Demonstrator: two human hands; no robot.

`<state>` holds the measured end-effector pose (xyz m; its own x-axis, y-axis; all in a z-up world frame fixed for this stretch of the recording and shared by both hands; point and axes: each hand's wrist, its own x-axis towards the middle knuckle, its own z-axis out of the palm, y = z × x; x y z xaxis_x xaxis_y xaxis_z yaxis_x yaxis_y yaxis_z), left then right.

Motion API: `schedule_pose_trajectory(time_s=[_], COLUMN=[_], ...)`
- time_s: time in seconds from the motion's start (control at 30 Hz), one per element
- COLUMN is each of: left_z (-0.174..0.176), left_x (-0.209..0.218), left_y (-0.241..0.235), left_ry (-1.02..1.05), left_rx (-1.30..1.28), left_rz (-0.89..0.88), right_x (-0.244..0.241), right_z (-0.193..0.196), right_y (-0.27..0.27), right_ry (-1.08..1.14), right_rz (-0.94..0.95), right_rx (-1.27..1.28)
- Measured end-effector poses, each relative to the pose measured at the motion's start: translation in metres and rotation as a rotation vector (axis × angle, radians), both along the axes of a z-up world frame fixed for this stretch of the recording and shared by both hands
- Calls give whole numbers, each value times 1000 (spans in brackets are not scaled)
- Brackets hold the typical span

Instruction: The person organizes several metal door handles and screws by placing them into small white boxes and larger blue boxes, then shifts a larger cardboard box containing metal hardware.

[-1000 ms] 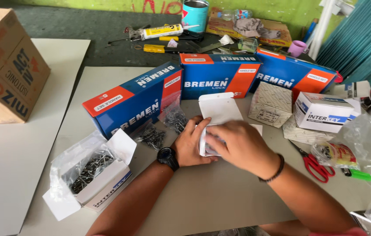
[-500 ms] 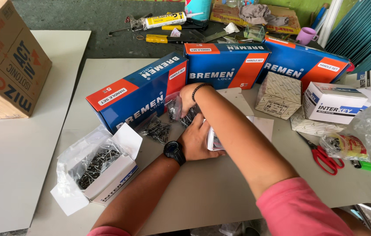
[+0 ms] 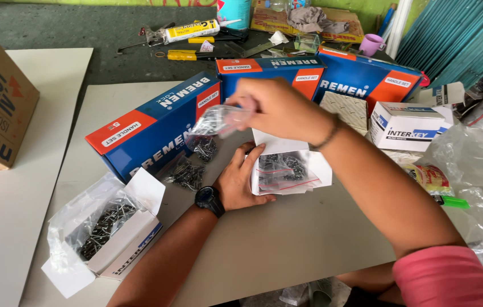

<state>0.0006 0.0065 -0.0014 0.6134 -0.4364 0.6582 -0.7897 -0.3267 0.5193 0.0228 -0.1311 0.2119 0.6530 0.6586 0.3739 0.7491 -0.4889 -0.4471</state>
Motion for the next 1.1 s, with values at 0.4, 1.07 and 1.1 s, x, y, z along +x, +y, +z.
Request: schedule_pose_trajectory(time_s=[0.4, 1.07, 1.1], left_z=[11, 19, 19], left_x=[-3, -10, -11], left_y=[1, -6, -4], left_ry=[101, 214, 229], left_rx=[28, 18, 10], left_rz=[12, 73, 71], right_x=[-91, -33, -47], right_z=[-128, -150, -138], right_y=[-118, -134, -126], right_ry=[-425, -477, -358], right_rz=[-417, -479, -428], right_rx=[-1, -376, -356])
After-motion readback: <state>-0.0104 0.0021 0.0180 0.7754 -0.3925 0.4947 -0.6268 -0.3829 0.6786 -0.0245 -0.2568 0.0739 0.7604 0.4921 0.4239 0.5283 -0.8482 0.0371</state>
